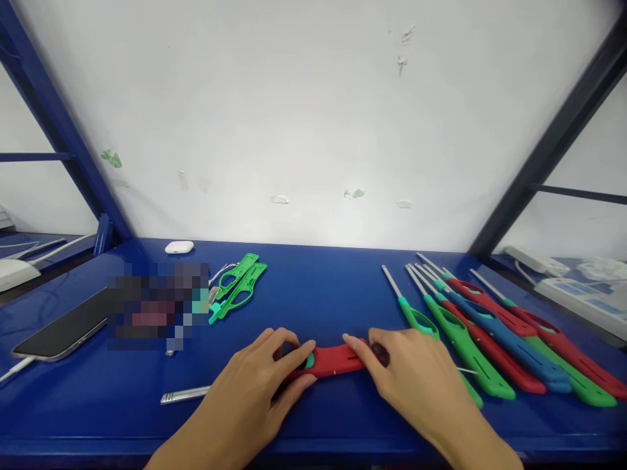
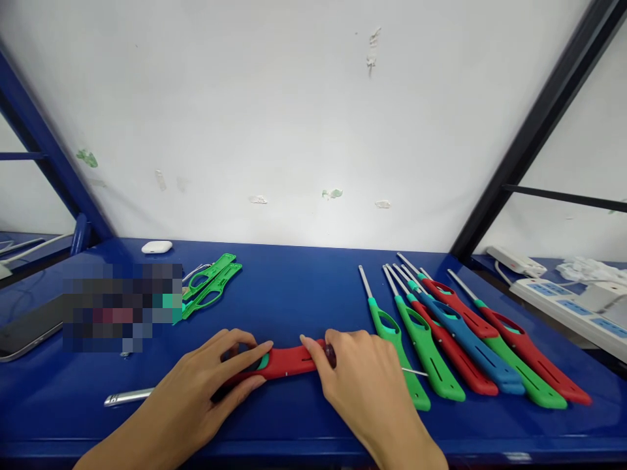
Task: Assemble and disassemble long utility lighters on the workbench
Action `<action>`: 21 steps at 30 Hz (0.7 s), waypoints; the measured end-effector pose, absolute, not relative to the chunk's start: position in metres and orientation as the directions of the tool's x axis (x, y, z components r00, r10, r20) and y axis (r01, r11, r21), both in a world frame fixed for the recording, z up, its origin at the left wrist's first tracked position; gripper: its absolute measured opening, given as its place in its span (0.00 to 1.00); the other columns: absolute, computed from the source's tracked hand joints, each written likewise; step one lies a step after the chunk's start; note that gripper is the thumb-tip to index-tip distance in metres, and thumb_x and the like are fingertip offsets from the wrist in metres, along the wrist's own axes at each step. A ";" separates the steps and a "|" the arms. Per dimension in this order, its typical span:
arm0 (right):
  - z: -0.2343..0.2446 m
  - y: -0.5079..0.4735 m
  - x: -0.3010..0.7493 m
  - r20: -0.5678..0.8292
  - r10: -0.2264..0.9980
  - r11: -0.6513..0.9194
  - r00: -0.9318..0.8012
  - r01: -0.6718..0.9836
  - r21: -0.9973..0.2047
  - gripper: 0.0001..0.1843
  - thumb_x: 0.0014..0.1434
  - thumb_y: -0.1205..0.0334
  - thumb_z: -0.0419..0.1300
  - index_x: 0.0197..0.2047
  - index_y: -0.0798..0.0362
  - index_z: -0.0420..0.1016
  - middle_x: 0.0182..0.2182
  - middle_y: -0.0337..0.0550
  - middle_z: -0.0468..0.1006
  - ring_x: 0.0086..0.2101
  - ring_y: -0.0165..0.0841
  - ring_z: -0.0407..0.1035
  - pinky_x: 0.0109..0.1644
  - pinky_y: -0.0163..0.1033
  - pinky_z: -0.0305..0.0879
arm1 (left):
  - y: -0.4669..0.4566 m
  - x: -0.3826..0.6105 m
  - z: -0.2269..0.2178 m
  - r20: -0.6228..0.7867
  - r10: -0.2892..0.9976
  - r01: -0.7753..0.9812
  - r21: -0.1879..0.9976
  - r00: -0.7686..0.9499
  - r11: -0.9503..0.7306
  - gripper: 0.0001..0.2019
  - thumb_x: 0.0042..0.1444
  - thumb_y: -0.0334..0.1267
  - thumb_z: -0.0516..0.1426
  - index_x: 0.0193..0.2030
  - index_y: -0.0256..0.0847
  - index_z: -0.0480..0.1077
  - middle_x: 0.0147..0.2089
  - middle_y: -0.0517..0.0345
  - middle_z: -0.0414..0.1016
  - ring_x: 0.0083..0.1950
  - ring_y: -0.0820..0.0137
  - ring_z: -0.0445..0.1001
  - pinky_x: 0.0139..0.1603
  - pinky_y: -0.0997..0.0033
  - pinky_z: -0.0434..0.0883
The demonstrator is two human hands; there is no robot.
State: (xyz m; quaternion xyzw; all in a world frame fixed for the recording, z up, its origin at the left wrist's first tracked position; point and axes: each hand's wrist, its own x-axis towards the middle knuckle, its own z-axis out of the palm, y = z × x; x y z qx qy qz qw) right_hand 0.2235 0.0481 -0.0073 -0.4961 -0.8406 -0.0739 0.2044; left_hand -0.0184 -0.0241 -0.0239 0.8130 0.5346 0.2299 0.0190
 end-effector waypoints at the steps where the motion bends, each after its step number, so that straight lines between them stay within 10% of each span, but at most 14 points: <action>1: -0.010 0.049 0.221 0.410 0.804 0.493 -0.430 0.868 -0.056 0.28 0.73 0.48 0.55 0.21 0.48 0.70 0.16 0.40 0.75 0.18 0.38 0.71 0.26 0.41 0.43 | -0.024 -0.018 -0.024 0.352 0.879 0.862 0.275 0.322 -0.426 0.16 0.75 0.39 0.53 0.66 0.50 0.71 0.55 0.50 0.74 0.51 0.56 0.78 0.49 0.51 0.80; 21: -0.018 0.040 0.222 0.405 0.701 0.532 -0.587 0.809 0.252 0.11 0.65 0.71 0.56 0.32 0.48 0.73 0.22 0.40 0.81 0.19 0.42 0.75 0.25 0.43 0.45 | -0.031 -0.015 -0.019 0.333 0.879 0.848 0.292 0.343 -0.441 0.15 0.73 0.36 0.55 0.64 0.47 0.70 0.55 0.51 0.74 0.52 0.58 0.75 0.50 0.55 0.79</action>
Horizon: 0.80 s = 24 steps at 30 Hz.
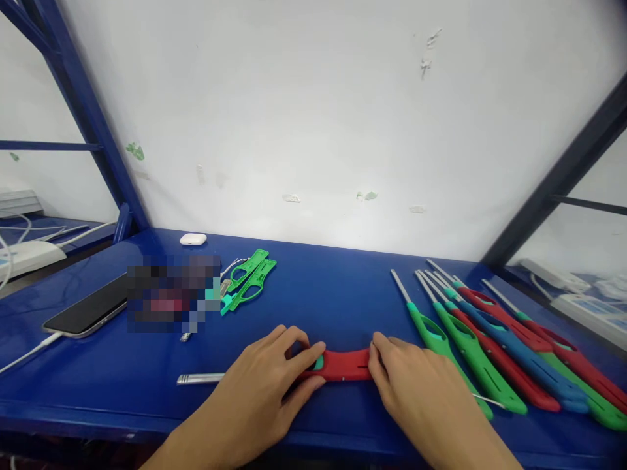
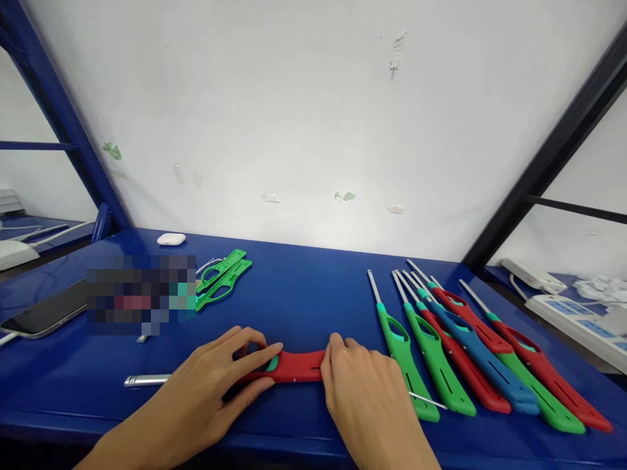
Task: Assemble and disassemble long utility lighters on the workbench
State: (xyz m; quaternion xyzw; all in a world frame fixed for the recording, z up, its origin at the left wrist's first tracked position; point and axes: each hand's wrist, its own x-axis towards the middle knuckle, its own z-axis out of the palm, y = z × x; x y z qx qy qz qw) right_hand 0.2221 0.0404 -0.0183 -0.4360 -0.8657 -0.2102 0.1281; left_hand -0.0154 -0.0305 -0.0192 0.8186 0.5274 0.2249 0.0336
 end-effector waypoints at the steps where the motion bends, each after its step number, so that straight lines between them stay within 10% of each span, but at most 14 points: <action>1: -0.018 0.041 0.223 0.411 0.689 0.542 -0.597 0.801 0.254 0.10 0.65 0.70 0.56 0.33 0.48 0.72 0.23 0.40 0.81 0.19 0.41 0.75 0.25 0.43 0.47 | -0.031 -0.015 -0.019 0.337 0.877 0.848 0.291 0.343 -0.444 0.15 0.73 0.36 0.55 0.64 0.47 0.70 0.54 0.51 0.74 0.52 0.58 0.76 0.50 0.55 0.79; 24: -0.011 0.060 0.247 0.422 0.542 0.746 -0.727 0.647 0.157 0.08 0.70 0.66 0.53 0.38 0.45 0.60 0.26 0.31 0.73 0.19 0.32 0.73 0.24 0.40 0.53 | -0.032 -0.015 -0.020 0.317 0.886 0.843 0.316 0.338 -0.434 0.15 0.74 0.37 0.54 0.64 0.46 0.70 0.55 0.51 0.74 0.53 0.58 0.75 0.54 0.50 0.79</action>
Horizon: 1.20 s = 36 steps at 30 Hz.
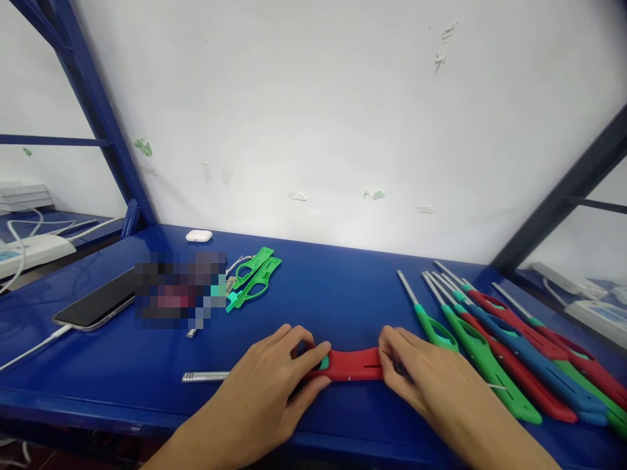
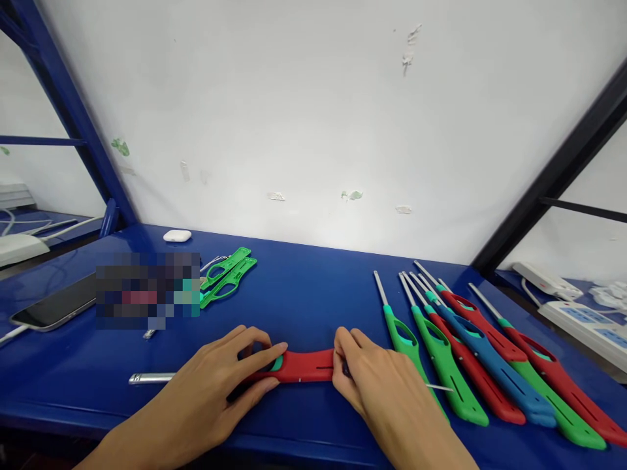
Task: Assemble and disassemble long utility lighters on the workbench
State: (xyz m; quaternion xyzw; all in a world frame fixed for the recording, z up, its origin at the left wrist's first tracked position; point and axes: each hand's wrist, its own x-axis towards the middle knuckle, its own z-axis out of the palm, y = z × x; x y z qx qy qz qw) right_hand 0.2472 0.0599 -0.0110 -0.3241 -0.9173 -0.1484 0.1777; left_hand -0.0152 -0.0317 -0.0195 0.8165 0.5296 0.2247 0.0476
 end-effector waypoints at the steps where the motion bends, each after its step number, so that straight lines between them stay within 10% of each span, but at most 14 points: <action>1: -0.011 0.061 0.247 0.427 0.536 0.747 -0.728 0.645 0.161 0.08 0.71 0.66 0.52 0.38 0.45 0.61 0.26 0.31 0.73 0.19 0.31 0.72 0.23 0.39 0.53 | -0.032 -0.015 -0.020 0.320 0.886 0.843 0.318 0.336 -0.435 0.15 0.74 0.37 0.54 0.65 0.47 0.70 0.55 0.51 0.73 0.53 0.58 0.75 0.54 0.50 0.79; 28: -0.010 0.053 0.234 0.538 0.627 0.593 -0.564 0.793 0.140 0.15 0.70 0.60 0.53 0.29 0.45 0.61 0.16 0.33 0.73 0.16 0.41 0.73 0.21 0.40 0.44 | -0.032 -0.014 -0.018 0.311 0.895 0.848 0.327 0.319 -0.416 0.16 0.74 0.39 0.55 0.66 0.47 0.70 0.55 0.52 0.74 0.52 0.57 0.75 0.51 0.50 0.79; 36: 0.027 0.071 0.174 0.270 0.660 0.707 -0.701 0.701 0.092 0.13 0.75 0.60 0.53 0.36 0.49 0.72 0.24 0.35 0.78 0.25 0.36 0.76 0.27 0.38 0.57 | -0.032 -0.014 -0.018 0.300 0.900 0.858 0.314 0.317 -0.407 0.14 0.73 0.38 0.56 0.63 0.46 0.70 0.54 0.52 0.75 0.51 0.57 0.76 0.49 0.51 0.79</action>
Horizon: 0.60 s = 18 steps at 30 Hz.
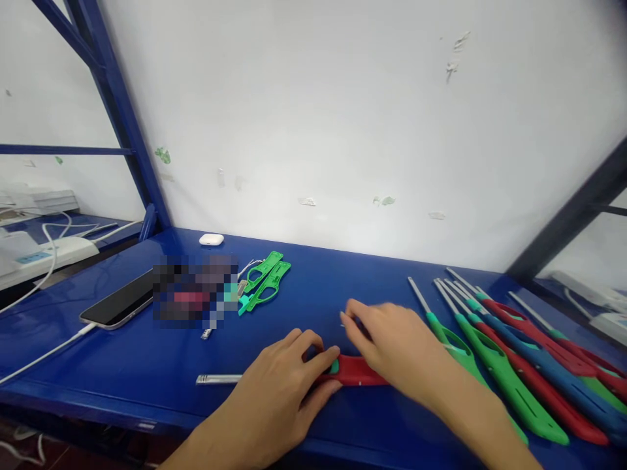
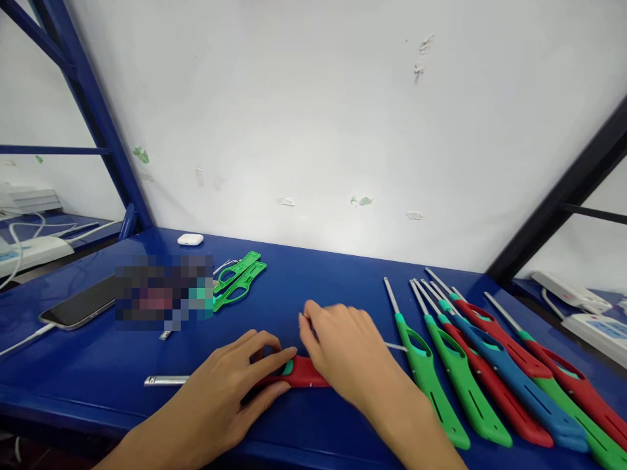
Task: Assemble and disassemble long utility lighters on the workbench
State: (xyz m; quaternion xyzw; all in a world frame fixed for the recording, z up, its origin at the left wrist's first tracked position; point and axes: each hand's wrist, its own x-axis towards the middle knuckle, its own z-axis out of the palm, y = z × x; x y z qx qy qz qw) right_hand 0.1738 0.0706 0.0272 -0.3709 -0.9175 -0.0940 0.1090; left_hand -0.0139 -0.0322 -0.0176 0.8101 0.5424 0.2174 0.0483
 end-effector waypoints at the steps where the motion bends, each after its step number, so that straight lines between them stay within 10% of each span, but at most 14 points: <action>1: 0.031 0.076 0.164 0.230 0.662 0.716 -0.713 0.693 0.088 0.13 0.74 0.60 0.54 0.37 0.50 0.73 0.26 0.36 0.78 0.26 0.35 0.75 0.29 0.37 0.61 | -0.032 -0.014 -0.017 0.298 0.901 0.861 0.309 0.316 -0.405 0.14 0.73 0.38 0.56 0.63 0.46 0.70 0.54 0.52 0.75 0.52 0.56 0.76 0.49 0.50 0.79; 5: 0.039 0.094 0.147 0.141 0.702 0.698 -0.698 0.714 0.057 0.15 0.73 0.53 0.60 0.41 0.56 0.77 0.32 0.37 0.79 0.31 0.30 0.75 0.41 0.41 0.75 | -0.032 -0.014 -0.017 0.295 0.901 0.867 0.292 0.319 -0.403 0.16 0.73 0.37 0.56 0.65 0.47 0.69 0.55 0.52 0.76 0.52 0.56 0.77 0.49 0.50 0.80; 11: 0.043 0.082 0.183 0.187 0.725 0.686 -0.663 0.719 -0.111 0.29 0.79 0.45 0.44 0.38 0.48 0.80 0.32 0.39 0.81 0.34 0.34 0.77 0.39 0.39 0.69 | -0.033 -0.013 -0.022 0.405 0.874 0.868 0.292 0.268 -0.401 0.25 0.71 0.37 0.58 0.72 0.46 0.59 0.57 0.51 0.78 0.56 0.54 0.78 0.58 0.46 0.78; 18: 0.000 0.052 0.222 0.207 0.687 0.726 -0.697 0.669 -0.156 0.20 0.63 0.51 0.70 0.57 0.38 0.78 0.52 0.39 0.80 0.37 0.39 0.81 0.40 0.42 0.74 | -0.050 -0.037 -0.016 0.450 0.873 0.911 0.250 0.189 -0.327 0.15 0.72 0.39 0.55 0.62 0.48 0.71 0.57 0.51 0.77 0.57 0.55 0.77 0.64 0.46 0.74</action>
